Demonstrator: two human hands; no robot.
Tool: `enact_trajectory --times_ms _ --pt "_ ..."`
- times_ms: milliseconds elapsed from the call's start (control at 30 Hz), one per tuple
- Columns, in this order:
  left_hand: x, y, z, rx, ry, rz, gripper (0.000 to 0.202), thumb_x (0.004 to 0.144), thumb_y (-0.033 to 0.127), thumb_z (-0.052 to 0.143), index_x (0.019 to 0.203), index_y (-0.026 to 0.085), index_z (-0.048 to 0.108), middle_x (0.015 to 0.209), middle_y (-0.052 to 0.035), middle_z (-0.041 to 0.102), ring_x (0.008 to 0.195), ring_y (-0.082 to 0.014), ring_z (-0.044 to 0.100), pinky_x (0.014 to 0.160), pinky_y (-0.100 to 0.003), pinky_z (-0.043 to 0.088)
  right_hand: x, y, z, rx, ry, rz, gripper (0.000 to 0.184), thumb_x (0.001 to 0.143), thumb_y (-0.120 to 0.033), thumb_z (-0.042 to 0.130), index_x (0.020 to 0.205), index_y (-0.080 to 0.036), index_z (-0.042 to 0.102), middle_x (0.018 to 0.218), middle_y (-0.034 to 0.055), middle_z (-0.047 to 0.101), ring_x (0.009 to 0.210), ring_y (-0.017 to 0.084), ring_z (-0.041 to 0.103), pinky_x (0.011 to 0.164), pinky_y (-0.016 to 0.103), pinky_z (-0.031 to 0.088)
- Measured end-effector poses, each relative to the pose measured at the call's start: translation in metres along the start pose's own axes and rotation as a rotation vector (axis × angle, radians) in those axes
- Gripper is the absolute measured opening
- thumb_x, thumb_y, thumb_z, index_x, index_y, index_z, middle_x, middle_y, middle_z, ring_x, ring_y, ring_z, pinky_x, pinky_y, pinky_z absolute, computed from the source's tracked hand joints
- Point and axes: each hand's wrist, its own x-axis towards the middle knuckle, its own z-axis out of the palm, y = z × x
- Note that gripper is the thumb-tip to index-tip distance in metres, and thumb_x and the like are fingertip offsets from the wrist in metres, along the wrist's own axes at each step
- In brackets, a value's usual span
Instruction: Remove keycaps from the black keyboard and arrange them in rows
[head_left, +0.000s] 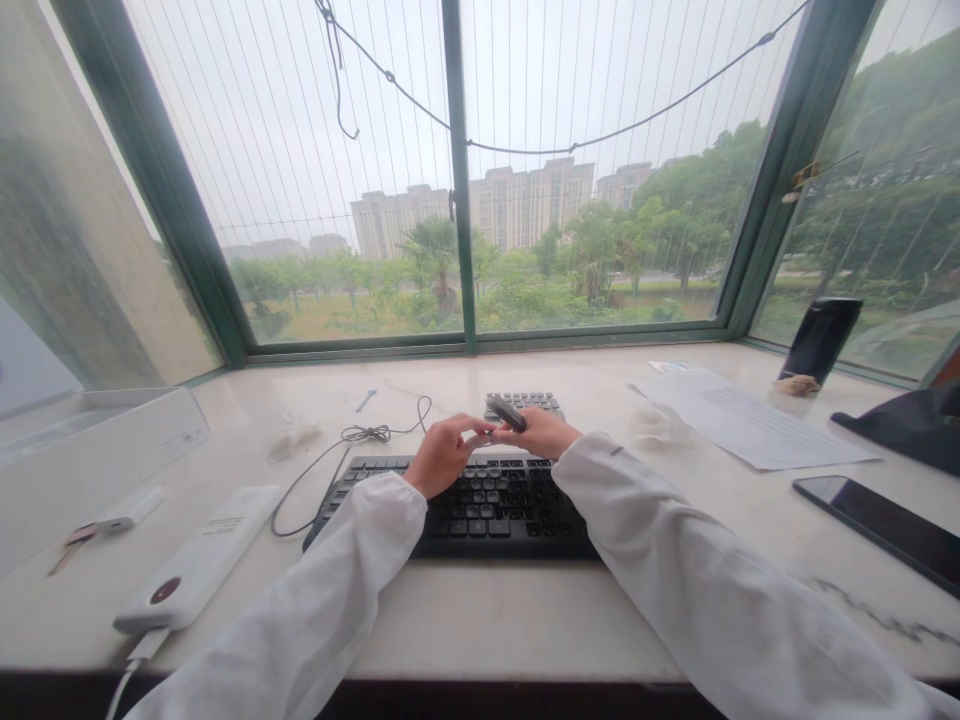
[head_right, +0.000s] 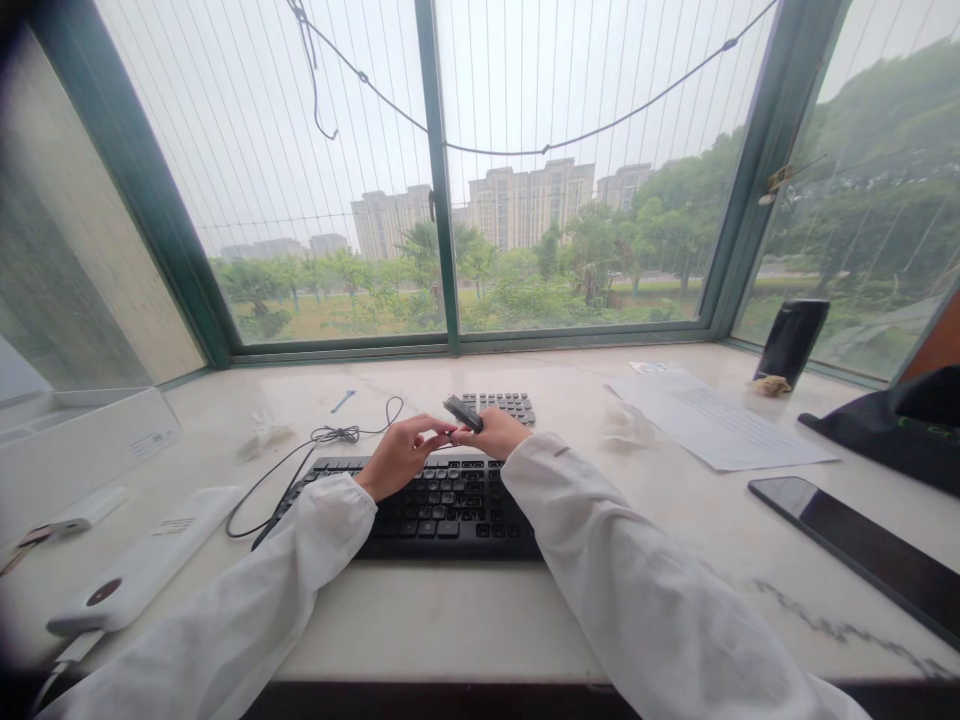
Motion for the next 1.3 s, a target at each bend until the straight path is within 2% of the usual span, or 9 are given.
enact_trajectory --times_ms 167,333,467,567,700,867,967,1133,1300 --pt "-0.001 0.004 -0.001 0.03 0.067 -0.025 0.025 0.088 0.035 0.06 0.107 0.023 0.069 0.091 -0.0006 0.072 0.057 -0.0084 0.056 0.056 -0.021 0.046 -0.003 -0.008 -0.003 0.025 0.007 0.018 0.036 0.078 -0.047 0.059 0.082 -0.016 0.076 0.061 -0.0006 0.058 0.063 0.014 0.052 0.062 0.025 0.036" --pt "-0.002 0.005 -0.002 0.05 0.084 0.016 0.02 0.08 0.036 0.07 0.093 0.022 0.072 0.095 -0.0009 0.073 0.072 -0.0121 0.064 0.065 -0.021 0.05 -0.004 -0.01 -0.001 0.028 0.014 0.052 0.035 0.078 -0.049 0.059 0.077 -0.016 0.073 0.056 -0.0025 0.051 0.057 0.012 0.046 0.058 0.025 0.033" --pt "-0.002 0.005 -0.001 0.088 0.084 0.029 0.016 0.08 0.036 0.069 0.088 0.021 0.072 0.091 0.0001 0.073 0.07 -0.012 0.065 0.067 -0.022 0.052 -0.004 -0.008 0.0 -0.006 -0.034 0.069 0.038 0.078 -0.051 0.058 0.071 -0.016 0.07 0.053 -0.0029 0.047 0.054 0.012 0.045 0.054 0.025 0.032" --pt "-0.003 0.006 -0.001 0.139 0.096 0.043 0.016 0.081 0.036 0.068 0.087 0.021 0.072 0.091 0.0006 0.073 0.065 -0.0113 0.064 0.069 -0.023 0.052 -0.003 -0.008 -0.001 -0.029 -0.026 0.078 0.036 0.079 -0.049 0.058 0.076 -0.016 0.073 0.054 -0.0021 0.051 0.056 0.013 0.048 0.055 0.025 0.033" --pt "-0.003 0.007 -0.002 0.203 0.109 0.051 0.013 0.082 0.029 0.065 0.092 0.022 0.071 0.093 0.0017 0.074 0.06 -0.0099 0.062 0.07 -0.024 0.053 -0.002 -0.007 -0.002 -0.049 0.067 0.048 0.03 0.08 -0.043 0.06 0.082 -0.017 0.075 0.064 0.0006 0.063 0.066 0.016 0.057 0.062 0.025 0.038" --pt "-0.003 0.005 -0.003 0.242 0.074 0.074 0.012 0.082 0.022 0.064 0.091 0.022 0.07 0.093 0.0025 0.073 0.058 -0.0094 0.062 0.072 -0.024 0.052 0.0 -0.008 0.0 -0.085 0.09 0.046 0.027 0.08 -0.042 0.061 0.085 -0.02 0.076 0.075 0.0014 0.07 0.076 0.018 0.063 0.069 0.025 0.042" --pt "-0.002 0.004 -0.005 0.269 0.063 0.079 0.01 0.081 0.02 0.062 0.088 0.021 0.069 0.092 0.0026 0.073 0.06 -0.0097 0.062 0.075 -0.024 0.052 -0.002 -0.008 -0.005 -0.227 0.095 0.096 0.029 0.083 -0.044 0.057 0.085 -0.022 0.075 0.076 0.003 0.071 0.076 0.018 0.064 0.067 0.025 0.043" --pt "-0.001 -0.001 -0.013 0.345 0.082 0.049 0.012 0.081 0.02 0.061 0.091 0.021 0.068 0.092 0.0011 0.071 0.063 -0.0111 0.062 0.077 -0.026 0.052 -0.011 0.0 -0.025 -0.694 0.18 0.315 0.025 0.083 -0.034 0.056 0.092 -0.016 0.072 0.091 0.0145 0.07 0.082 0.026 0.066 0.066 0.031 0.046" --pt "0.001 -0.016 -0.019 0.399 0.067 0.0 0.014 0.081 0.023 0.06 0.092 0.021 0.069 0.094 0.0003 0.072 0.069 -0.013 0.064 0.081 -0.027 0.051 -0.017 0.002 -0.032 -0.768 0.119 0.404 0.025 0.083 -0.028 0.058 0.097 -0.013 0.071 0.099 0.0185 0.069 0.087 0.028 0.067 0.07 0.034 0.05"
